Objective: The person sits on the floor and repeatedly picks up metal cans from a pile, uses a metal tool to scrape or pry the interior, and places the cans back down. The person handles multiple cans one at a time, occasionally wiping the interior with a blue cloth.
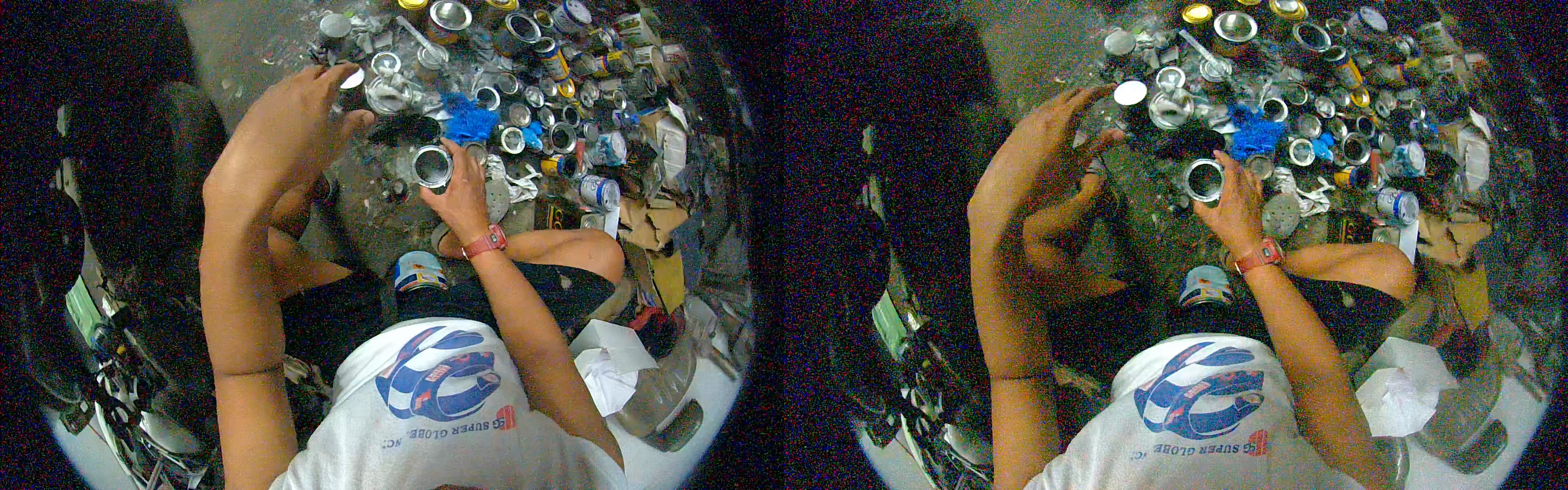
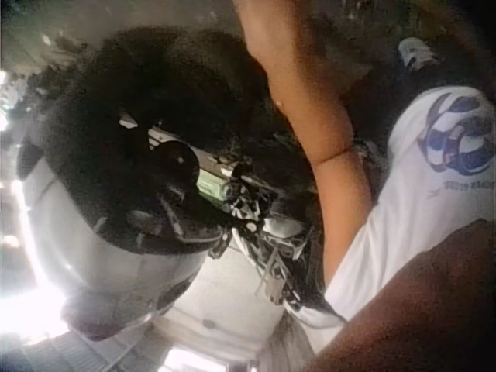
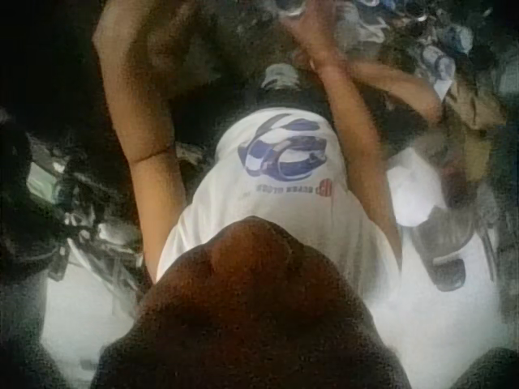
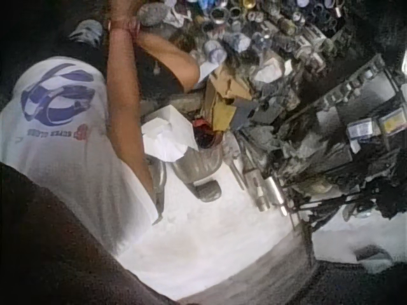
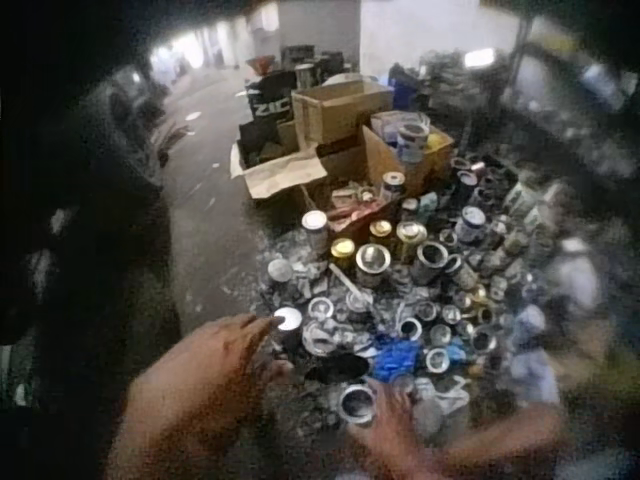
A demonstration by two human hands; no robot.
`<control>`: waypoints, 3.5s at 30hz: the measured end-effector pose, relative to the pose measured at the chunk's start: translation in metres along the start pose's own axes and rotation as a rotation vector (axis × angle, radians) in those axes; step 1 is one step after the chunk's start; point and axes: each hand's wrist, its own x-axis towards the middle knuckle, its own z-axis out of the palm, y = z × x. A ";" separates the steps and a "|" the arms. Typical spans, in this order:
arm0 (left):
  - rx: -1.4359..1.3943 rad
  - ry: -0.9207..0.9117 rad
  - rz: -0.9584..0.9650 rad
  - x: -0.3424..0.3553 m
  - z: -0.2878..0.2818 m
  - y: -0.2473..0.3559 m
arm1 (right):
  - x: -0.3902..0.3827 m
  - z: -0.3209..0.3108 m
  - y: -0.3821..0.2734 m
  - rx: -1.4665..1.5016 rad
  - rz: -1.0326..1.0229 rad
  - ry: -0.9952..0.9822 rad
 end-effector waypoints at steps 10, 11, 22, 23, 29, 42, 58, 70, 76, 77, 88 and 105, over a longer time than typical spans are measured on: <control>0.059 0.060 -0.070 -0.010 -0.004 -0.025 | 0.013 0.100 0.079 -0.314 0.111 -0.331; 0.093 0.075 -0.071 -0.013 -0.004 -0.025 | 0.014 0.104 0.085 -0.343 0.098 -0.324; 0.085 0.041 -0.102 -0.014 0.000 -0.042 | 0.045 0.096 0.096 -0.202 -0.021 0.025; 0.062 0.022 -0.108 -0.011 0.001 -0.043 | 0.051 0.095 0.101 -0.180 0.022 0.000; 0.101 0.066 -0.051 -0.011 0.008 -0.038 | 0.045 0.084 0.075 -0.413 0.093 -0.381; 0.078 0.038 0.029 -0.004 0.022 -0.032 | -0.008 0.048 0.077 0.465 0.419 -0.157; 0.116 0.132 0.101 0.012 0.040 -0.029 | -0.034 -0.010 -0.007 0.649 0.107 -0.110; 0.092 0.220 0.137 -0.005 0.021 -0.034 | -0.003 0.076 0.041 -0.079 0.023 -0.215; 0.048 0.130 -0.006 -0.012 0.001 -0.028 | 0.009 0.119 0.078 -0.404 0.005 -0.334; 0.057 0.083 -0.051 -0.011 -0.003 -0.024 | 0.010 0.116 0.079 -0.390 0.016 -0.338; 0.057 -0.336 -0.119 -0.004 -0.010 -0.001 | 0.221 0.141 0.005 0.049 -0.059 0.100; 0.038 -0.461 -0.065 0.013 -0.007 -0.004 | 0.349 0.212 0.018 -0.399 0.177 -0.296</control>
